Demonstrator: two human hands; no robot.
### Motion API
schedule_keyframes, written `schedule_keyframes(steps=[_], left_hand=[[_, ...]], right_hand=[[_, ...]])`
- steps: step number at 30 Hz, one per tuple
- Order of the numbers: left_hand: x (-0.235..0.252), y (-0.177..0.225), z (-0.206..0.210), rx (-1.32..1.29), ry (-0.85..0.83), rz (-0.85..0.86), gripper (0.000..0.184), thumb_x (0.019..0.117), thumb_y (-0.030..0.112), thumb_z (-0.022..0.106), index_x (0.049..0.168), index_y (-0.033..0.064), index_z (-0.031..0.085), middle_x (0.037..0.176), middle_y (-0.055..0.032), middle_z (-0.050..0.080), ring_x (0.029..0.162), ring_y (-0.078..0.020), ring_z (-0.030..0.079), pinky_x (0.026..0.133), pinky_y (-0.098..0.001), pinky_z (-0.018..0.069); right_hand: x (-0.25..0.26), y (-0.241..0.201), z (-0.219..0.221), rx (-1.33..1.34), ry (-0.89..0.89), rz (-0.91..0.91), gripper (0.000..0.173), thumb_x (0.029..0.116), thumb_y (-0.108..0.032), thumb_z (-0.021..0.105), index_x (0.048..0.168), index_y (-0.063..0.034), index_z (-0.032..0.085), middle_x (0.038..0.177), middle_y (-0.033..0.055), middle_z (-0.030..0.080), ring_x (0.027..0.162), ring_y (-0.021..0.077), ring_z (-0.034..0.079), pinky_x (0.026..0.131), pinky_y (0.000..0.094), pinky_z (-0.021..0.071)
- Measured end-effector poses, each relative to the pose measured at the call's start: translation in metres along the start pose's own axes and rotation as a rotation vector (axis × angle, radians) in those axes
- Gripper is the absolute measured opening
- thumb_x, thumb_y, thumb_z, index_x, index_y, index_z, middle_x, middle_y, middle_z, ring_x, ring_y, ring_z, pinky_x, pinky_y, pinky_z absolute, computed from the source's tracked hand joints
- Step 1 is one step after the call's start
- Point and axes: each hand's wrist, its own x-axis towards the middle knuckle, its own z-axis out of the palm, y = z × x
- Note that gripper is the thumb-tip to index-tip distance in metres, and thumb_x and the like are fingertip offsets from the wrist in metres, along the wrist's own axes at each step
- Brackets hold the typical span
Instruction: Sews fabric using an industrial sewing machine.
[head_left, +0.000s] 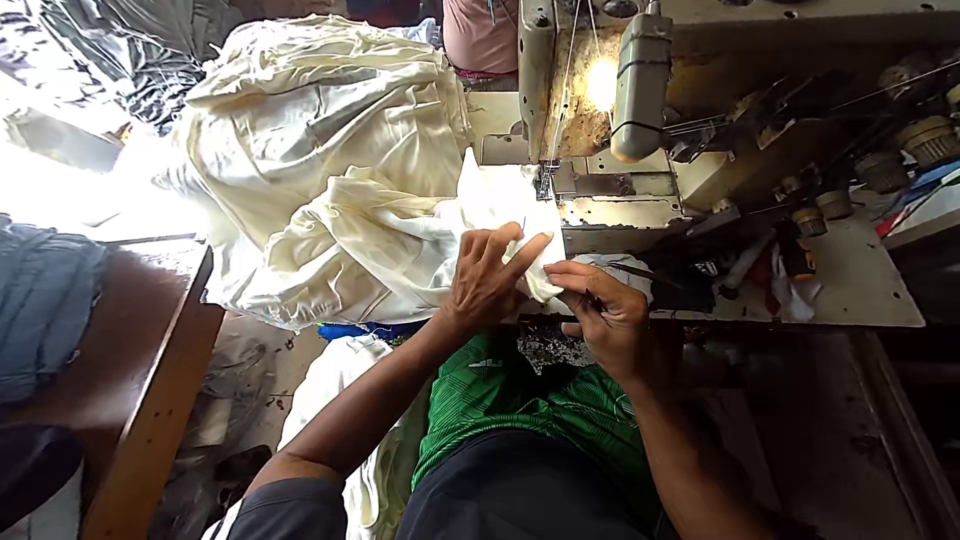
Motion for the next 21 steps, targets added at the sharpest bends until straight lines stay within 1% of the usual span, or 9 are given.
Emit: schedule_keyframes(steps=[1, 4, 7, 9, 12, 15, 17, 19, 21], left_hand=[[0.0, -0.006, 0.006, 0.05, 0.026, 0.008, 0.054, 0.084, 0.025, 0.07, 0.137, 0.019, 0.065, 0.128, -0.0165, 0.058, 0.111, -0.0348, 0.054, 0.095, -0.0504, 0.041], [0.011, -0.017, -0.004, 0.038, 0.034, 0.082, 0.021, 0.0863, 0.018, 0.068, 0.105, 0.0137, 0.076, 0.136, -0.0162, 0.062, 0.124, -0.0384, 0.056, 0.11, -0.0579, 0.0366], [0.023, -0.023, -0.024, -0.027, -0.09, 0.231, 0.008, 0.0884, 0.011, 0.064, 0.087, 0.0076, 0.071, 0.112, -0.0112, 0.073, 0.109, -0.0306, 0.067, 0.105, -0.0525, 0.0466], [0.029, -0.024, -0.031, -0.036, -0.168, 0.27, 0.008, 0.085, 0.013, 0.062, 0.083, 0.0078, 0.069, 0.093, -0.0074, 0.072, 0.093, -0.0262, 0.068, 0.09, -0.0458, 0.0519], [0.034, -0.026, -0.03, -0.044, -0.252, 0.22, 0.014, 0.08, 0.018, 0.064, 0.089, 0.0087, 0.068, 0.085, -0.0058, 0.067, 0.085, -0.0251, 0.064, 0.086, -0.0475, 0.0469], [0.03, -0.021, -0.016, -0.011, -0.217, 0.139, 0.047, 0.0761, 0.028, 0.069, 0.119, 0.0093, 0.071, 0.088, -0.0048, 0.069, 0.084, -0.0232, 0.065, 0.095, -0.0516, 0.0445], [0.026, -0.013, -0.003, 0.057, -0.122, 0.07, 0.055, 0.0819, 0.029, 0.066, 0.133, 0.0106, 0.067, 0.081, -0.0043, 0.066, 0.076, -0.0228, 0.061, 0.095, -0.0526, 0.042], [0.024, -0.007, 0.008, 0.109, -0.032, 0.017, 0.048, 0.0898, 0.022, 0.058, 0.136, 0.0146, 0.068, 0.075, -0.0052, 0.06, 0.072, -0.0241, 0.057, 0.093, -0.0531, 0.0405], [0.026, -0.011, 0.015, 0.098, 0.048, 0.02, 0.036, 0.0947, 0.015, 0.056, 0.125, 0.0176, 0.075, 0.079, -0.0075, 0.06, 0.076, -0.0266, 0.056, 0.09, -0.0517, 0.0401]], right_hand=[[-0.003, 0.001, 0.001, 0.006, 0.021, 0.007, 0.018, 0.0943, 0.001, 0.071, 0.11, -0.0033, 0.078, 0.123, 0.0098, 0.073, 0.109, 0.0204, 0.072, 0.091, 0.0346, 0.0637], [-0.012, 0.006, 0.002, 0.039, 0.068, 0.04, 0.016, 0.0941, 0.001, 0.07, 0.108, -0.0013, 0.077, 0.12, 0.0113, 0.074, 0.106, 0.0207, 0.073, 0.089, 0.0344, 0.0639], [-0.018, 0.008, 0.003, 0.091, 0.075, 0.095, 0.016, 0.0944, 0.002, 0.069, 0.108, 0.0003, 0.077, 0.118, 0.0116, 0.074, 0.102, 0.0198, 0.074, 0.087, 0.0327, 0.0639], [-0.018, 0.007, 0.003, 0.117, 0.077, 0.122, 0.015, 0.0945, 0.002, 0.069, 0.107, 0.0002, 0.077, 0.117, 0.0116, 0.075, 0.1, 0.019, 0.074, 0.084, 0.0314, 0.064], [-0.015, 0.002, 0.005, 0.151, 0.107, 0.154, 0.014, 0.0938, 0.0, 0.071, 0.106, -0.0001, 0.078, 0.116, 0.0114, 0.075, 0.093, 0.0169, 0.074, 0.077, 0.0289, 0.0635], [-0.012, -0.003, 0.006, 0.17, 0.125, 0.163, 0.014, 0.0934, 0.001, 0.071, 0.106, 0.0004, 0.078, 0.115, 0.0116, 0.075, 0.09, 0.0165, 0.074, 0.074, 0.0284, 0.0631], [-0.01, -0.005, 0.008, 0.179, 0.129, 0.161, 0.013, 0.0934, 0.001, 0.071, 0.105, 0.0003, 0.078, 0.115, 0.0117, 0.075, 0.09, 0.0166, 0.074, 0.074, 0.0287, 0.063], [-0.01, -0.005, 0.009, 0.182, 0.133, 0.153, 0.014, 0.0929, 0.001, 0.072, 0.106, 0.0007, 0.077, 0.115, 0.0123, 0.075, 0.089, 0.0163, 0.074, 0.073, 0.0282, 0.0627], [-0.01, -0.005, 0.009, 0.184, 0.136, 0.155, 0.014, 0.0925, 0.001, 0.072, 0.105, 0.0012, 0.077, 0.115, 0.0128, 0.075, 0.089, 0.016, 0.074, 0.073, 0.0278, 0.0629]])
